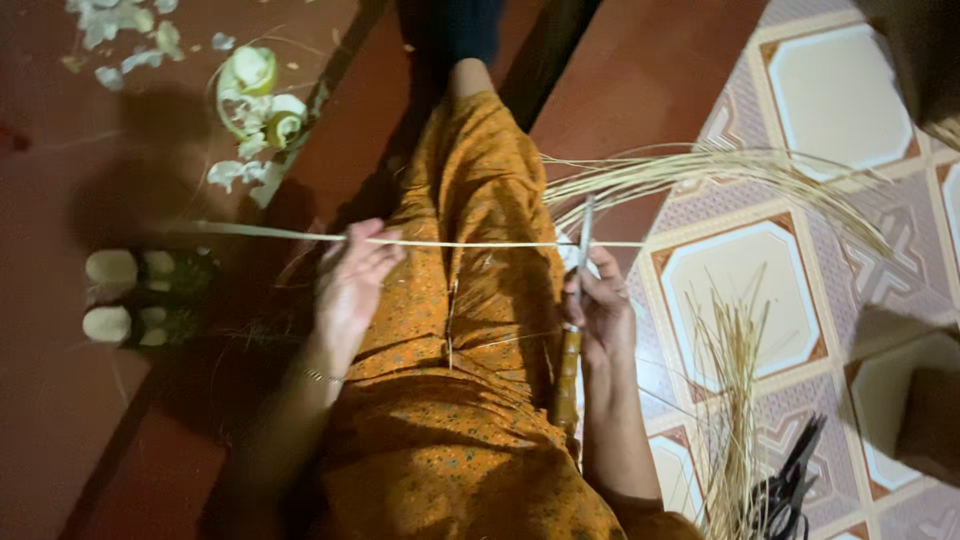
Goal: The person sits on the floor and uses a knife to split long dried plant stalks into thin strips. The person holds each stalk with one hand and draws the knife along its length to separate it, then sets the finished strips aside.
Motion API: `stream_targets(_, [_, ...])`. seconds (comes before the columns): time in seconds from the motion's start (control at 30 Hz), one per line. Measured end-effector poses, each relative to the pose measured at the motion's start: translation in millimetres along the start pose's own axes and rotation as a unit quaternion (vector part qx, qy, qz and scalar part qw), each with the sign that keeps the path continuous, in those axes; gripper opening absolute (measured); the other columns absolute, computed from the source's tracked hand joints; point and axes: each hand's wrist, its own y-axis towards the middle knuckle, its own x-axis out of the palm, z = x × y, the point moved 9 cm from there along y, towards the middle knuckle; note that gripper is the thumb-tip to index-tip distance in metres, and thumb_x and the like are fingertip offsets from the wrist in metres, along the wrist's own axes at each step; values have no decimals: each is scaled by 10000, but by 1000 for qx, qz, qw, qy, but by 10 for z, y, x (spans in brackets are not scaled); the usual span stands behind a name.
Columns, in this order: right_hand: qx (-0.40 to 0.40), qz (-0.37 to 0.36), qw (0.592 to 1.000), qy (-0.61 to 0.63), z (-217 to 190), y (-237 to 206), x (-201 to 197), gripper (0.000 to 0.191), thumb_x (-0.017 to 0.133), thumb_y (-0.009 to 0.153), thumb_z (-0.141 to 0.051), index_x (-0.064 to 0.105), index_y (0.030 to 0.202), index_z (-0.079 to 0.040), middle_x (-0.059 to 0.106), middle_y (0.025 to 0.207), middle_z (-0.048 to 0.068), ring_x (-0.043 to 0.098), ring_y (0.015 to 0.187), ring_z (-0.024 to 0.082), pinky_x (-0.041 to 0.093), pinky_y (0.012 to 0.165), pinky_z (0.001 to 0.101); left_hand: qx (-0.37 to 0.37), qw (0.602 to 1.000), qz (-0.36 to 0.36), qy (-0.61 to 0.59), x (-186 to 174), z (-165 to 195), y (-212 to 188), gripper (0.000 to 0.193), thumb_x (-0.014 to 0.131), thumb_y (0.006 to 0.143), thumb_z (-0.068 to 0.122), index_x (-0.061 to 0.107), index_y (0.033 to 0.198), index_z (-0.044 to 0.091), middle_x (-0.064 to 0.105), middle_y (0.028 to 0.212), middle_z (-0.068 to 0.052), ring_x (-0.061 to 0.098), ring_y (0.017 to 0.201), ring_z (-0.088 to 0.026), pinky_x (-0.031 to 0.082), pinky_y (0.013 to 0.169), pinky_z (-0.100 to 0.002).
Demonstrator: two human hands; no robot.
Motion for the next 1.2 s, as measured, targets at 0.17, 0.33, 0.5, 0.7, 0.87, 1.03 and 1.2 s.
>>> stream_targets(0.17, [-27,54,997,-41,-76,-12,9,308,600,963,-87,584,1271,-77,674,791,92,530,457,163,454,415,298,77,992,82,48,-304,360,-137,292,656,1065,288,644,1186,22,730,994,-159,702,969,-269,567,916,-427])
stream_targets(0.33, [-58,84,995,-8,-238,-12,-76,336,613,996,-71,563,1327,-36,681,828,105,531,494,152,449,450,300,173,933,263,172,-656,1085,-274,201,646,1077,219,620,1205,67,672,868,-38,628,744,-148,561,668,-284])
stream_targets(0.5, [-29,43,998,-34,-266,-47,-13,423,625,976,-119,541,1379,-22,678,787,98,526,433,147,442,401,294,347,885,96,295,-273,1765,-288,86,619,1184,110,585,1194,31,629,877,-69,633,728,-168,551,649,-313])
stream_targets(0.7, [-2,-59,996,-60,-141,-146,433,524,631,949,-109,496,1441,11,680,758,115,524,399,161,423,359,267,404,854,10,328,549,1981,-38,36,618,1159,41,617,1165,5,661,853,-66,629,655,-145,460,502,-265])
stream_targets(0.87, [5,-98,991,-86,-219,-261,719,550,601,927,-72,478,1454,29,685,744,137,533,405,167,415,348,263,474,809,-77,338,1428,2256,29,46,585,1093,43,610,1059,60,637,768,-39,566,572,-92,435,499,-272])
stream_targets(1.03, [32,-147,985,-83,-174,-330,1033,611,578,909,-25,427,1499,11,687,747,163,558,409,201,442,352,307,356,704,-133,600,2084,1585,-49,29,640,1069,14,650,1059,40,624,898,-53,603,807,-152,482,655,-285])
stream_targets(1.2, [45,-162,982,-86,-197,-413,1251,715,568,891,-16,336,1567,-20,697,783,167,579,437,219,465,403,317,394,601,-223,659,2701,996,-391,34,695,972,2,675,999,-1,597,915,-91,621,805,-210,519,663,-330])
